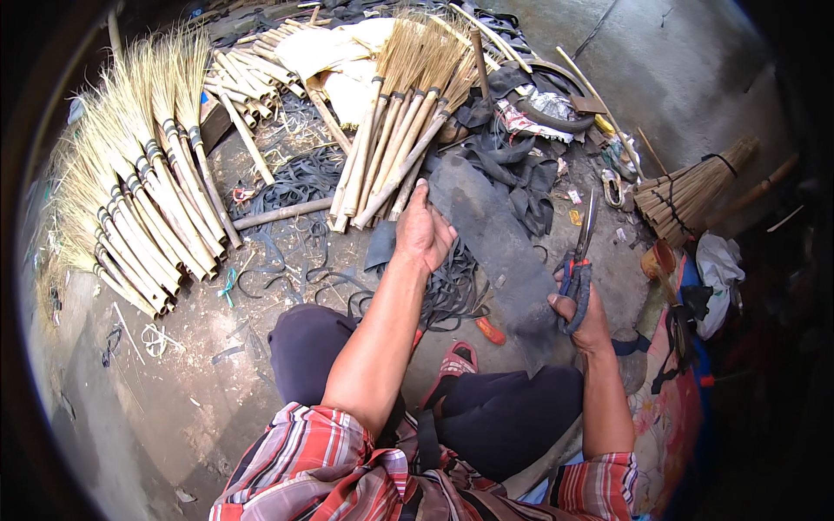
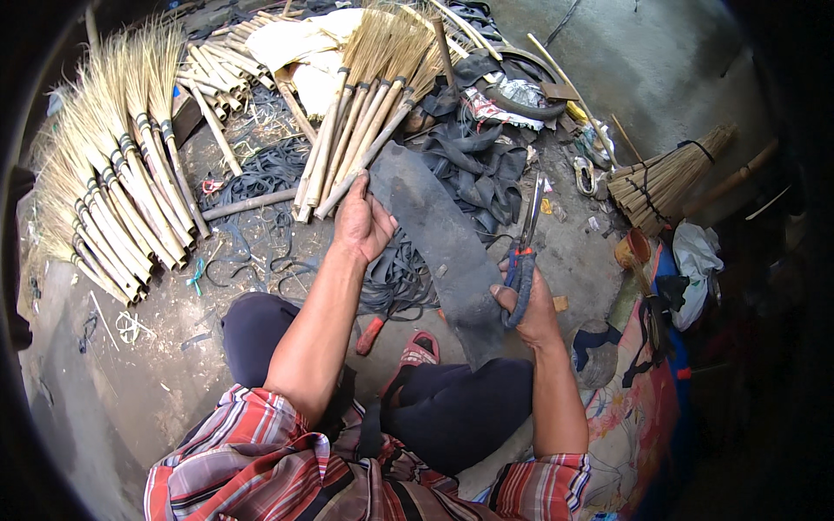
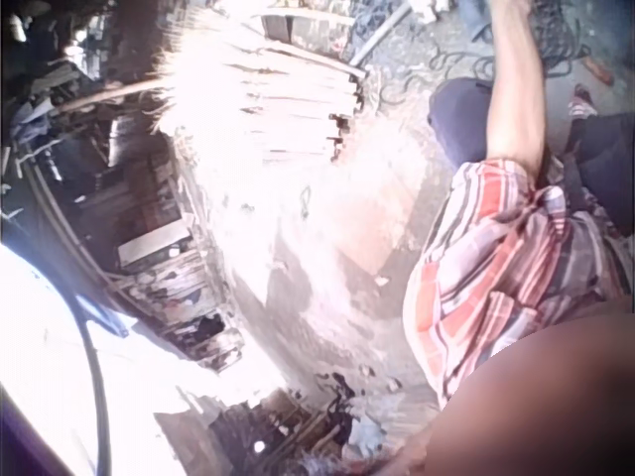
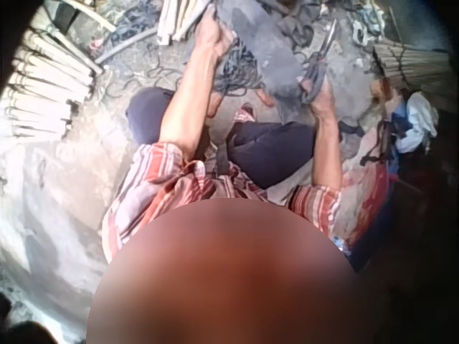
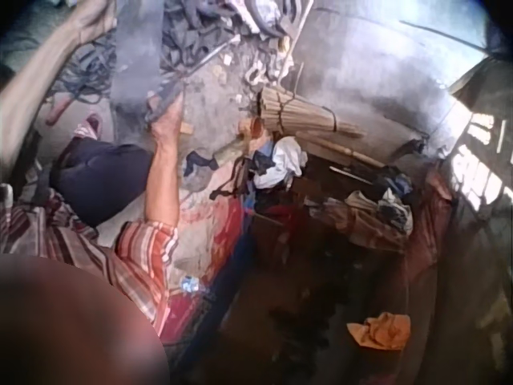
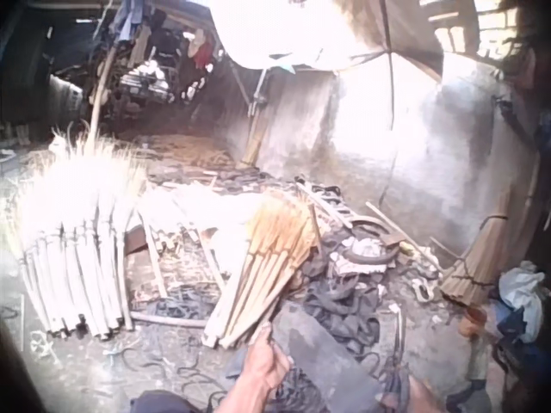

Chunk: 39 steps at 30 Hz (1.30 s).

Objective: The person sits on the ground and uses shears to cut a piece of black rubber into strips. They repeatedly reposition the rubber and continue cutting, with finished strips accumulating on the floor.

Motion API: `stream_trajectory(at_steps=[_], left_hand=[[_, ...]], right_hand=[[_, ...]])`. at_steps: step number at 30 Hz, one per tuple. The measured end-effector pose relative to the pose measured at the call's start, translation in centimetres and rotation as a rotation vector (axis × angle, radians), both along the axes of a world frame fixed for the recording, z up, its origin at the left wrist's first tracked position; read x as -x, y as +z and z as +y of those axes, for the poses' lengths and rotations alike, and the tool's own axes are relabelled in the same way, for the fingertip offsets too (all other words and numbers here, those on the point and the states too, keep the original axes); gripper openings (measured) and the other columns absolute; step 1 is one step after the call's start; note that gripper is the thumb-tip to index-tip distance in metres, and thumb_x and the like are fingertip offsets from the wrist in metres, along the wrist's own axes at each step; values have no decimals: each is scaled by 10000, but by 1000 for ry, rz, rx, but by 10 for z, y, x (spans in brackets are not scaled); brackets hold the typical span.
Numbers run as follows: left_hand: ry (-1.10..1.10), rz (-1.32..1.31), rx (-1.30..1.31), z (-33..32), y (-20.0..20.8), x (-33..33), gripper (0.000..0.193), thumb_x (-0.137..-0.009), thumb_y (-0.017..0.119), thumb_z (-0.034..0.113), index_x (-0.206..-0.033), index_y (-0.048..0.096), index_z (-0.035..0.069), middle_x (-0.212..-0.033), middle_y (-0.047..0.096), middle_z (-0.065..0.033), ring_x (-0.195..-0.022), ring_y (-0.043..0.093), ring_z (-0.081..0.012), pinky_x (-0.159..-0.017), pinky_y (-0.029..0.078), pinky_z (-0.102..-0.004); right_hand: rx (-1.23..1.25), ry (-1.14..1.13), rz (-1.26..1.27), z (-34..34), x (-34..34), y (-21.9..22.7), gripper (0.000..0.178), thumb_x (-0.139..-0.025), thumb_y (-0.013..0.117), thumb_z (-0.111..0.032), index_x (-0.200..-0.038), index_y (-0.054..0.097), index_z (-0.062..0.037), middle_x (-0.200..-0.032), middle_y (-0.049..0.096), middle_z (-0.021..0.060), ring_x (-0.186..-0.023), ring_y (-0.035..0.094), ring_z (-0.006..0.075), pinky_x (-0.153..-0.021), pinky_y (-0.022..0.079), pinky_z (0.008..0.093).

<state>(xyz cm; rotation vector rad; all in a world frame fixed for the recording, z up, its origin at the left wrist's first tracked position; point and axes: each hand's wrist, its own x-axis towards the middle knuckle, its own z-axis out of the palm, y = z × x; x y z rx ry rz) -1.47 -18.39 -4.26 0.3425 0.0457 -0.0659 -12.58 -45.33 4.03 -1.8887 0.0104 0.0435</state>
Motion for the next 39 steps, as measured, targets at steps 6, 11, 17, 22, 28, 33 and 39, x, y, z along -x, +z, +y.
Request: stream_trajectory(at_steps=[6, 11, 17, 22, 28, 33, 39], left_hand=[[-308, 306, -172, -16, -43, -4, 1028, -971, 464, 755, -1550, 297, -77, -1550, 441, -274, -1402, 493, -390, -1100, 463, -528], [-667, 209, -516, -26, -51, 26, 1196, -860, 407, 923, -1399, 501, -141, -1433, 554, -277, -1252, 601, -346, -1021, 504, -488], [-373, -184, -1053, -32, -17, 49, 491, -992, 706, 441, -1241, 679, 18, -1105, 733, -61, -957, 681, -146, -923, 544, -327], [-317, -10, -824, -15, 23, 31, 316, -985, 713, 180, -1250, 683, 11, -1101, 746, -74, -927, 715, -148, -878, 582, -300], [-180, 26, -935, 17, 45, 4, 311, -960, 735, 168, -1232, 665, 36, -1057, 734, -70, -851, 730, -178, -684, 655, -347], [-16, 81, -868, 44, 39, -9, 319, -927, 744, 78, -1231, 661, 27, -1056, 738, -74, -867, 733, -182, -692, 652, -349], [119, -20, -918, 60, 32, -18, 320, -883, 730, -21, -1201, 689, -17, -1053, 738, -49, -902, 700, -135, -805, 592, -283]], right_hand=[[-381, -147, -168, 36, -40, -22, 422, -825, 787, -115, -1205, 614, -56, -1066, 562, -12, -966, 539, 106, -884, 409, 251], [-540, -222, -231, 65, -82, -48, 372, -858, 774, -87, -1189, 611, -37, -1051, 566, -16, -960, 535, 93, -863, 412, 254], [-626, -207, -153, 75, -93, -65, 267, -894, 779, -125, -1109, 629, -70, -965, 597, -29, -919, 549, 93, -841, 427, 260], [-447, -166, -62, 62, -90, -40, 277, -939, 789, -267, -1088, 654, -78, -928, 622, -28, -801, 564, 58, -737, 462, 232], [-315, 52, 66, 65, -63, -46, 270, -982, 748, -306, -1063, 637, -73, -796, 601, -15, -634, 576, 73, -588, 464, 218], [-489, 272, 119, 80, -45, -89, 368, -969, 758, -290, -1163, 594, -23, -861, 600, 4, -739, 591, 89, -688, 503, 250], [-731, 426, 376, 79, -43, -114, 278, -1062, 547, -179, -1243, 550, 31, -998, 565, 61, -925, 617, 156, -817, 522, 261]])
